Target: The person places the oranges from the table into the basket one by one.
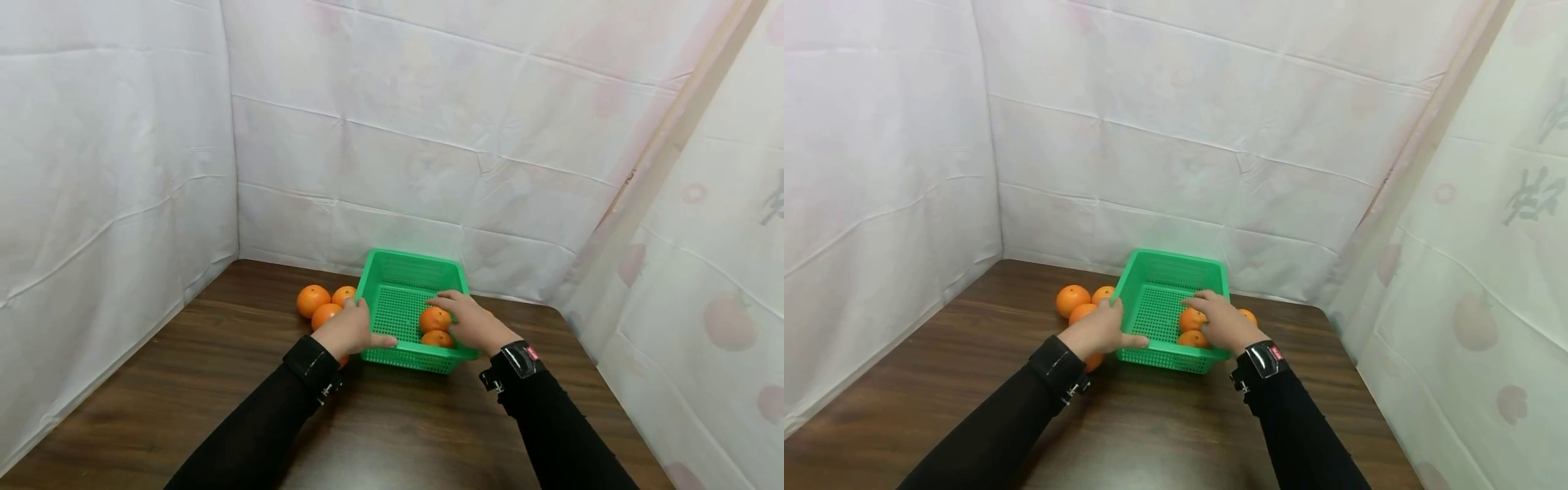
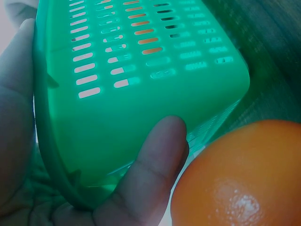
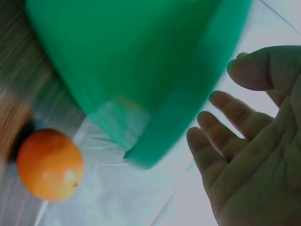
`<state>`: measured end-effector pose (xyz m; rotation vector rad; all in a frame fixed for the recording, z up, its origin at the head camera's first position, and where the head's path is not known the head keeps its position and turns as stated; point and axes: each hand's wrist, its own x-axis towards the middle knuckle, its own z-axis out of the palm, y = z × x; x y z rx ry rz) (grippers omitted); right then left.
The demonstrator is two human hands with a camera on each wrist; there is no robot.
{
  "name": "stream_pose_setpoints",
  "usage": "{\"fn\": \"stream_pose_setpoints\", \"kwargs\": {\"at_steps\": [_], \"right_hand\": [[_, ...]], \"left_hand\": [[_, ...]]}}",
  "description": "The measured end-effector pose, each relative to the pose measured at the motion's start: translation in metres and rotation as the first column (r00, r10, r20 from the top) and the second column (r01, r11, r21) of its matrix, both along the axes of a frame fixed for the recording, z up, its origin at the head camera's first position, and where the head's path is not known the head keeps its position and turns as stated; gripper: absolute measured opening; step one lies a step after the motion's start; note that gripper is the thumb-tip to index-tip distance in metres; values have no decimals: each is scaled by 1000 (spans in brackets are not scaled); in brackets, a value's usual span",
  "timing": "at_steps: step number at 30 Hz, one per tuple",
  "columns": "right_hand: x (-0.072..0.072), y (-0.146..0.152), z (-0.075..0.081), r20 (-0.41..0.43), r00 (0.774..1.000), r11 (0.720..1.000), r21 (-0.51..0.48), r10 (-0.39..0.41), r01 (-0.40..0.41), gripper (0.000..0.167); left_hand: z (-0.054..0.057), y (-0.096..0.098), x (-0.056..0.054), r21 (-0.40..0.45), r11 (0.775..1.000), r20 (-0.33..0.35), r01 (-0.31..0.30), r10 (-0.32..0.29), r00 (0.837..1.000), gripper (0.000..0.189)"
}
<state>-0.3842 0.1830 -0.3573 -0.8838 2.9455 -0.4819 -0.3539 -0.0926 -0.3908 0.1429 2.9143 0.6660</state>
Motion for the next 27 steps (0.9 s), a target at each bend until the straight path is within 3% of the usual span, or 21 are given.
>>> {"fn": "stream_pose_setpoints", "kwargs": {"at_steps": [6,14,24,27], "right_hand": [[14,-2,12,-73,996,990,-136,-44,34,59],[29,-1,26,-140,986,952,-304,-84,38,54],[46,5,40,-206,973,857,-516,-109,-13,49],[50,8,40,-224,968,845,-534,-115,-23,49]], "left_hand": [[0,1,0,-6,1000,3,-9,9,1000,130],[2,2,2,0,1000,-3,-7,7,1000,132],[0,3,-1,-24,1000,-8,-13,13,1000,134],[0,3,-2,-27,999,-8,-17,17,1000,135]]}}
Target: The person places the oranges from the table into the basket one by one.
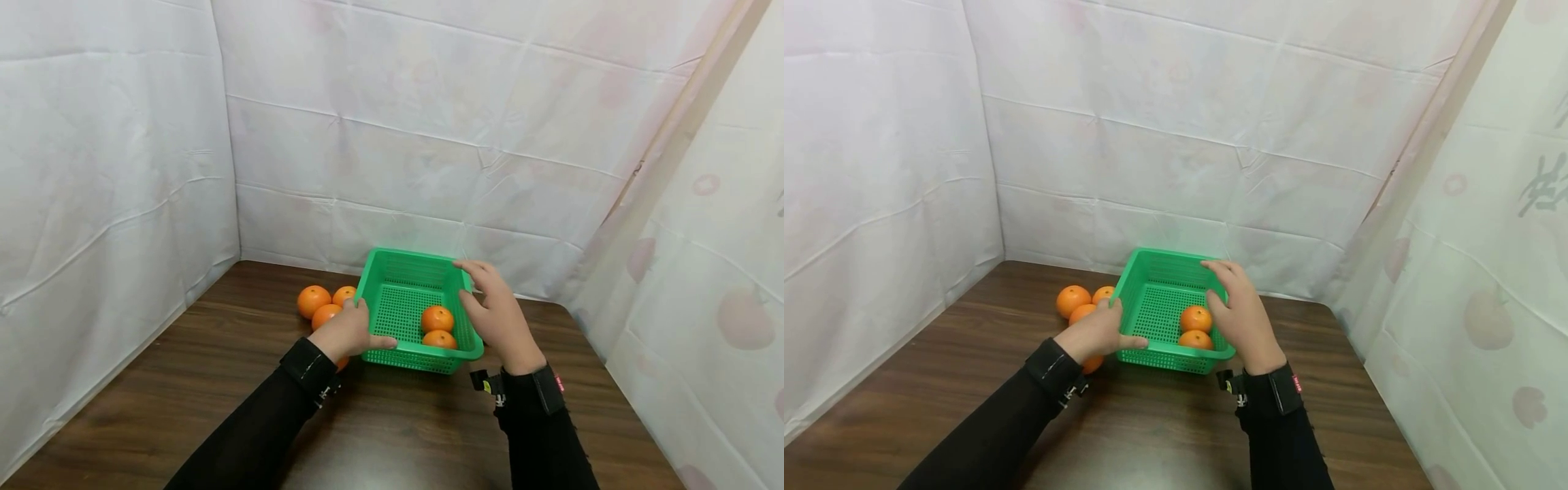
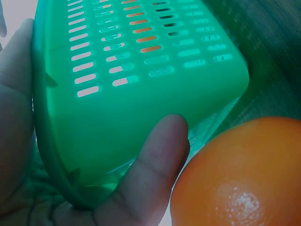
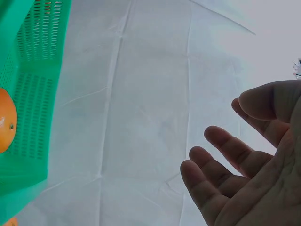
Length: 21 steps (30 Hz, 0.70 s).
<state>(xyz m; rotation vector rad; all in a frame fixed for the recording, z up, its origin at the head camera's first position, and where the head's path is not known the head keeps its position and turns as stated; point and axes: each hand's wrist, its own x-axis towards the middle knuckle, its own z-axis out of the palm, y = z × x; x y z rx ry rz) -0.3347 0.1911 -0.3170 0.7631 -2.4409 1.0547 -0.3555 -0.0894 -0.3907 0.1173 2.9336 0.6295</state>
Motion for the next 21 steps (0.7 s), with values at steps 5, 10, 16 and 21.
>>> {"fn": "stream_pose_setpoints", "kwargs": {"at_steps": [5,10,16,21], "right_hand": [[5,1,1,-20,1000,1000,4,-8,8,49],[7,4,4,-22,1000,1000,-5,-16,15,49],[6,12,6,10,998,997,-45,-63,63,49],[2,18,6,13,993,991,-66,-114,115,50]], "left_hand": [[0,0,-1,-3,1000,2,-3,3,1000,136],[-2,-2,-1,-19,1000,-5,-2,2,1000,135],[-2,-4,-1,-28,1000,-19,9,-10,1000,133],[0,-7,0,-22,1000,-17,12,-13,1000,131]]}}
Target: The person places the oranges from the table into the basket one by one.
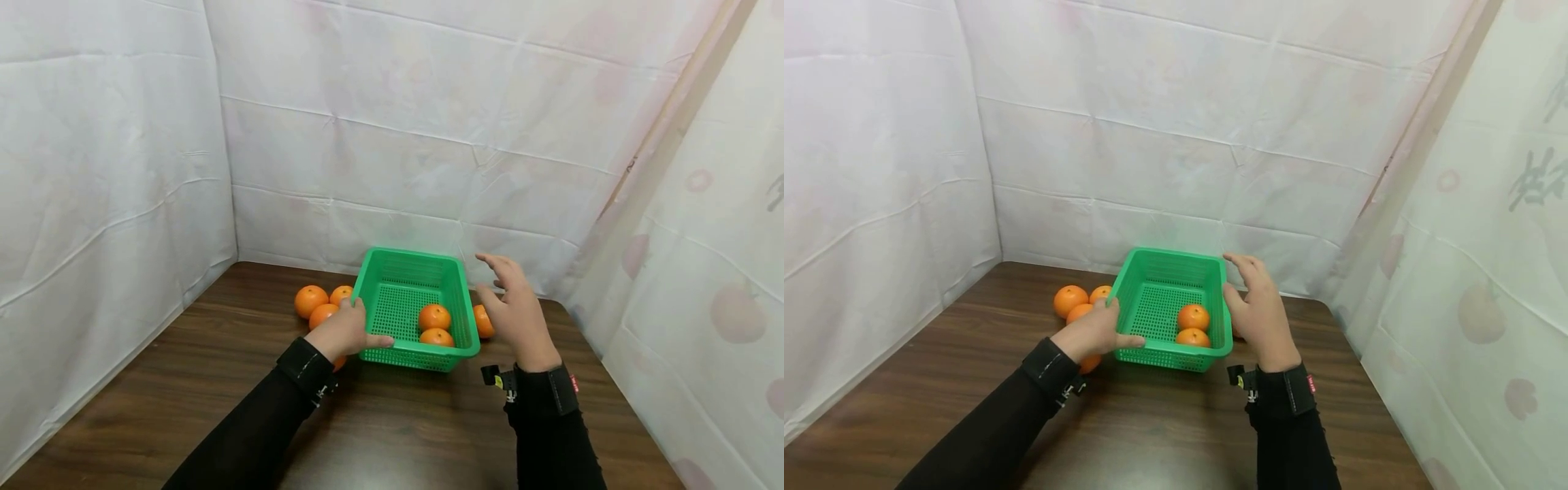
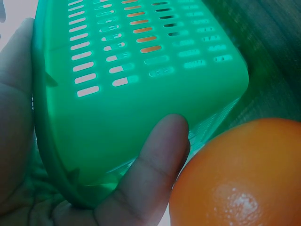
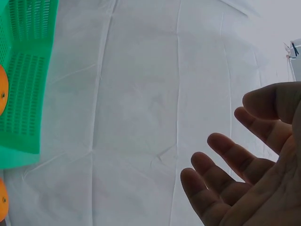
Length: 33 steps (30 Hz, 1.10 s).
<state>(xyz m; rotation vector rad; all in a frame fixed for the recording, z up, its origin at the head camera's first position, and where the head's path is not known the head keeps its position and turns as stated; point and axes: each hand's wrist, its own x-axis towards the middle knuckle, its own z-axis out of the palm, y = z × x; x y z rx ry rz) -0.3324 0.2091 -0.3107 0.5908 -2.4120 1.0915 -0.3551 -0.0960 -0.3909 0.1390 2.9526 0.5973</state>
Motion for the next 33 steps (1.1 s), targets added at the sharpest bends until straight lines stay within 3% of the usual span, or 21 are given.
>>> {"fn": "stream_pose_setpoints", "kwargs": {"at_steps": [8,16,24,33], "right_hand": [[-11,13,-7,-47,994,995,-43,-97,95,51],[-31,22,-24,22,987,987,-23,-160,160,56],[-61,37,-60,83,972,971,105,-222,213,59],[-80,44,-92,195,953,950,256,-232,179,74]], "left_hand": [[1,0,0,5,1000,-5,7,-7,1000,130],[2,-1,0,22,1000,-2,1,-1,1000,131],[1,-2,0,25,1000,-4,1,-1,1000,131],[0,-1,-1,16,1000,3,6,-6,1000,132]]}}
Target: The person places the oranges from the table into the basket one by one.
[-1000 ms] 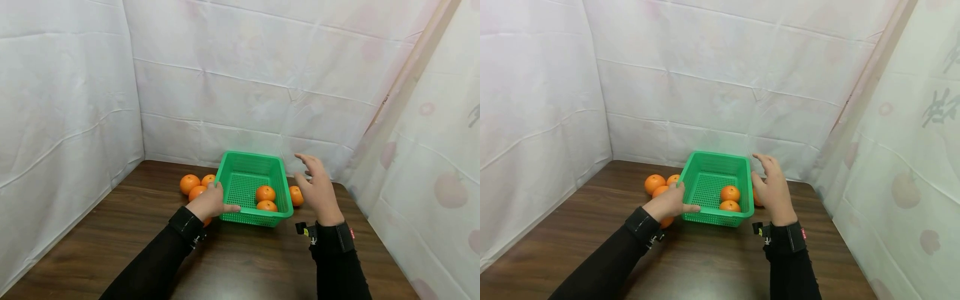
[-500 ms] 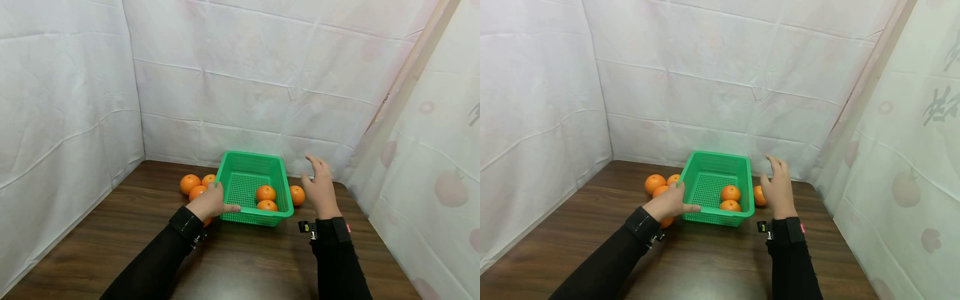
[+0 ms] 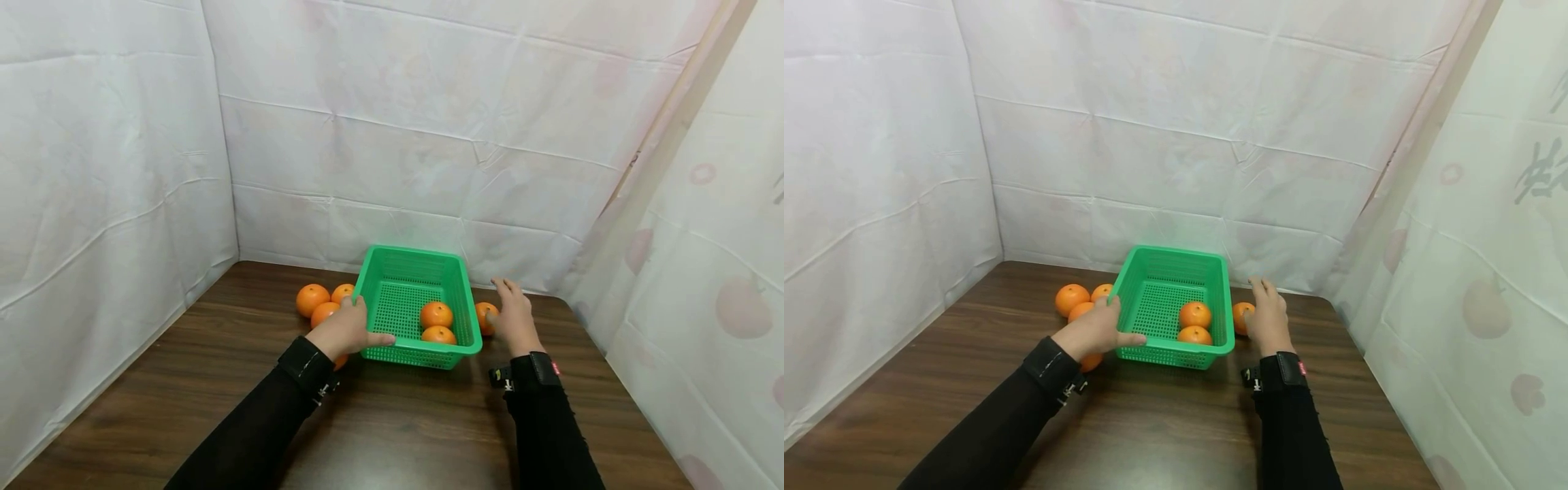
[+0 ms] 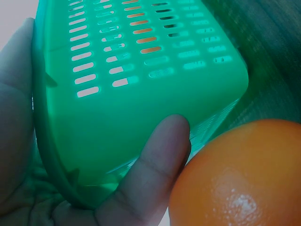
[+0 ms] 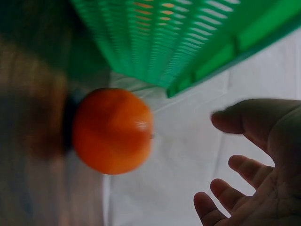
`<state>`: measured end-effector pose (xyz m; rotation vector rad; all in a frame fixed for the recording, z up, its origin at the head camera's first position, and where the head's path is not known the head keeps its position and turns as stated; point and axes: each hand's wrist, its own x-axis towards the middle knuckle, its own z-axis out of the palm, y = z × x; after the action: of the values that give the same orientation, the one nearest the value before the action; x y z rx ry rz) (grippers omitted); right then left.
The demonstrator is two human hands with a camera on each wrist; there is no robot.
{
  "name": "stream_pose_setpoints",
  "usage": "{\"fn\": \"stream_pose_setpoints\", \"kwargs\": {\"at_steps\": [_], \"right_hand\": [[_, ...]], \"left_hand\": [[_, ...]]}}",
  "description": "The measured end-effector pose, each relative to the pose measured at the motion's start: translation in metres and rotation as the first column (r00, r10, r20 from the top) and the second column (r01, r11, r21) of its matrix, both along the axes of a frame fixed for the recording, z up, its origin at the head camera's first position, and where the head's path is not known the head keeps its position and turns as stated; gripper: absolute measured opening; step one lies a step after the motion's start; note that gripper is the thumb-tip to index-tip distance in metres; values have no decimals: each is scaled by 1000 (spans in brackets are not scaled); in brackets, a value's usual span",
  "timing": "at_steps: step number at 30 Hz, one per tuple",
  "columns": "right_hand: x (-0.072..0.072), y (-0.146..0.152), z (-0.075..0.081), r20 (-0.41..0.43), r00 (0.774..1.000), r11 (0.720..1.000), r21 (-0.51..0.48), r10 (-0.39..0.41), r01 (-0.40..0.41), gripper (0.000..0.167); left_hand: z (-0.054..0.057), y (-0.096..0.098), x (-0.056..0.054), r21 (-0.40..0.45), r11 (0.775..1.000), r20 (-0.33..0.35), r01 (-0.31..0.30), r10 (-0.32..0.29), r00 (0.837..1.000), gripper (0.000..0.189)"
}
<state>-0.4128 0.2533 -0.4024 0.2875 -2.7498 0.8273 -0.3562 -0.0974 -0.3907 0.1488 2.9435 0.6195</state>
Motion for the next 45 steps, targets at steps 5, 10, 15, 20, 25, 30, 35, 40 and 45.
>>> {"fn": "stream_pose_setpoints", "kwargs": {"at_steps": [5,10,15,20,25,30,35,40,45], "right_hand": [[-11,2,-19,32,999,999,47,23,-25,78],[-14,-1,-31,98,994,997,63,45,-51,80],[-13,-3,-38,172,983,992,91,68,-84,75],[-11,-5,-42,180,981,991,94,75,-93,72],[-10,-5,-43,167,983,994,57,78,-88,65],[-6,-8,-39,188,981,997,37,52,-60,58],[-1,-9,-32,214,977,996,78,21,-39,55],[6,-8,-24,298,955,989,134,13,-55,58],[11,-9,-21,360,933,979,188,11,-84,53]], "left_hand": [[0,1,0,-13,1000,-2,-1,1,1000,131],[0,2,1,-8,1000,14,-12,13,1000,133],[1,2,2,-13,1000,13,-16,16,1000,134],[3,3,3,-7,1000,24,-19,19,1000,133],[3,3,2,-6,1000,24,-26,26,999,133],[4,3,2,-4,1000,26,-27,27,999,134],[4,3,3,5,1000,32,-31,31,999,133],[3,2,3,2,1000,28,-30,30,999,133],[2,2,1,-7,1000,22,-28,28,999,132]]}}
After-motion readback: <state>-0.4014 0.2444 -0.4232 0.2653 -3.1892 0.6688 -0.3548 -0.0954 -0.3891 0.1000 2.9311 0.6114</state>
